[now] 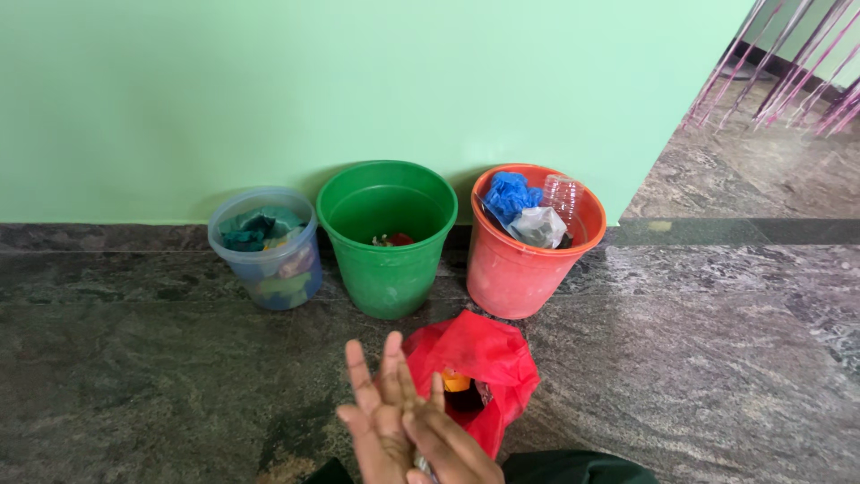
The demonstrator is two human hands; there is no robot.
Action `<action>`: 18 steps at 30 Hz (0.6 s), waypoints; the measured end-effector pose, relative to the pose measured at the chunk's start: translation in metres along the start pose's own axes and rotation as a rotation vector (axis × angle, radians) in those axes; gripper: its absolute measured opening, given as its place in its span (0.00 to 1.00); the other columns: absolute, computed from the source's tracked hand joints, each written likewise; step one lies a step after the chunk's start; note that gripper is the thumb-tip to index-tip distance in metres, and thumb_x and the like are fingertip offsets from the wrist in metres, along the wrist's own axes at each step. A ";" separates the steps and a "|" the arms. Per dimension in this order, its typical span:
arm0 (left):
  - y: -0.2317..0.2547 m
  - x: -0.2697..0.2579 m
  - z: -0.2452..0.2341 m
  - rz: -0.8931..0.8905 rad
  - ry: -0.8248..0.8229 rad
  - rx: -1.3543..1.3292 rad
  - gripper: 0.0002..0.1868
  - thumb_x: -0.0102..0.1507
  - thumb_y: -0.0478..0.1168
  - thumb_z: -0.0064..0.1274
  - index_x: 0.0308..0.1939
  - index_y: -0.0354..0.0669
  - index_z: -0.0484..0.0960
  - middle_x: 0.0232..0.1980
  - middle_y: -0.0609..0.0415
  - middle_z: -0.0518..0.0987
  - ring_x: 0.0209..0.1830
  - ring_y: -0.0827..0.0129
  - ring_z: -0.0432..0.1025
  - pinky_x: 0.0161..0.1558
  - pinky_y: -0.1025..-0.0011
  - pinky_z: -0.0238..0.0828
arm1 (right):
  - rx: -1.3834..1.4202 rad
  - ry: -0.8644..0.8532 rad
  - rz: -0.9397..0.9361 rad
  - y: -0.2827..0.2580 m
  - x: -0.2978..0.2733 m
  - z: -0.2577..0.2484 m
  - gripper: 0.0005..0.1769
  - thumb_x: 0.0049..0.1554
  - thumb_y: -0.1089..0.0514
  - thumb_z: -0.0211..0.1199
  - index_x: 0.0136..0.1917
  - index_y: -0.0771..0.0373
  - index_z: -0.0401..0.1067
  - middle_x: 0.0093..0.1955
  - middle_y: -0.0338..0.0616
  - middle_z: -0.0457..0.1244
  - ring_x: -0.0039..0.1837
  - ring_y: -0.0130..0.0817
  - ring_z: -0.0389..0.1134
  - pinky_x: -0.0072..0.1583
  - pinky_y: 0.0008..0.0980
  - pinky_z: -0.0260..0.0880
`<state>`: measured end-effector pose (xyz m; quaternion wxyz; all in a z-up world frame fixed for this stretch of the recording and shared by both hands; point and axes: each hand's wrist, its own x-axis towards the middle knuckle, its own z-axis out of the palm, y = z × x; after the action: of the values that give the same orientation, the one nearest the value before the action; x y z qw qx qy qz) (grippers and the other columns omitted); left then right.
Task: The person sits on the floor and sorts items from a red plastic bag into three nearby buckets. They pick up various plastic items, including a blue strip, a yellow piece, and small white containers, and place them into the blue, green, or red buckets.
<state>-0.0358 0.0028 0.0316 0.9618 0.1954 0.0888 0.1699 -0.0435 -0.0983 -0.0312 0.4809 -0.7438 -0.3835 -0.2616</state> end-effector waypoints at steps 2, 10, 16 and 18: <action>0.010 0.000 0.008 0.022 0.024 -0.018 0.46 0.60 0.74 0.22 0.81 0.69 0.45 0.81 0.53 0.57 0.82 0.66 0.45 0.73 0.49 0.43 | 0.126 0.113 -0.024 0.007 -0.013 0.016 0.26 0.65 0.50 0.59 0.71 0.64 0.70 0.69 0.56 0.67 0.74 0.45 0.68 0.78 0.54 0.59; 0.007 -0.004 0.012 0.169 0.267 -0.111 0.42 0.62 0.70 0.28 0.75 0.56 0.60 0.72 0.52 0.68 0.77 0.64 0.57 0.70 0.52 0.53 | -0.490 0.003 0.110 -0.013 0.003 0.064 0.29 0.61 0.50 0.56 0.72 0.63 0.69 0.66 0.56 0.69 0.69 0.44 0.70 0.72 0.48 0.64; -0.001 0.005 -0.010 0.064 0.206 -0.122 0.37 0.65 0.66 0.28 0.71 0.53 0.65 0.70 0.53 0.70 0.76 0.64 0.59 0.69 0.54 0.55 | -1.059 -0.111 0.178 -0.012 0.027 0.066 0.31 0.58 0.50 0.53 0.72 0.62 0.68 0.64 0.55 0.70 0.66 0.42 0.72 0.67 0.45 0.68; -0.003 0.007 -0.019 0.025 0.132 -0.125 0.35 0.66 0.64 0.28 0.70 0.51 0.65 0.69 0.53 0.71 0.76 0.64 0.59 0.69 0.53 0.56 | -1.123 -0.137 0.186 -0.013 0.035 0.073 0.32 0.57 0.50 0.52 0.72 0.62 0.68 0.64 0.55 0.70 0.65 0.42 0.72 0.65 0.43 0.69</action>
<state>-0.0331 0.0088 0.0128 0.9620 0.1247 0.1386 0.1994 -0.0333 -0.0175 -0.0271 0.0074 -0.9311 -0.1488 -0.3331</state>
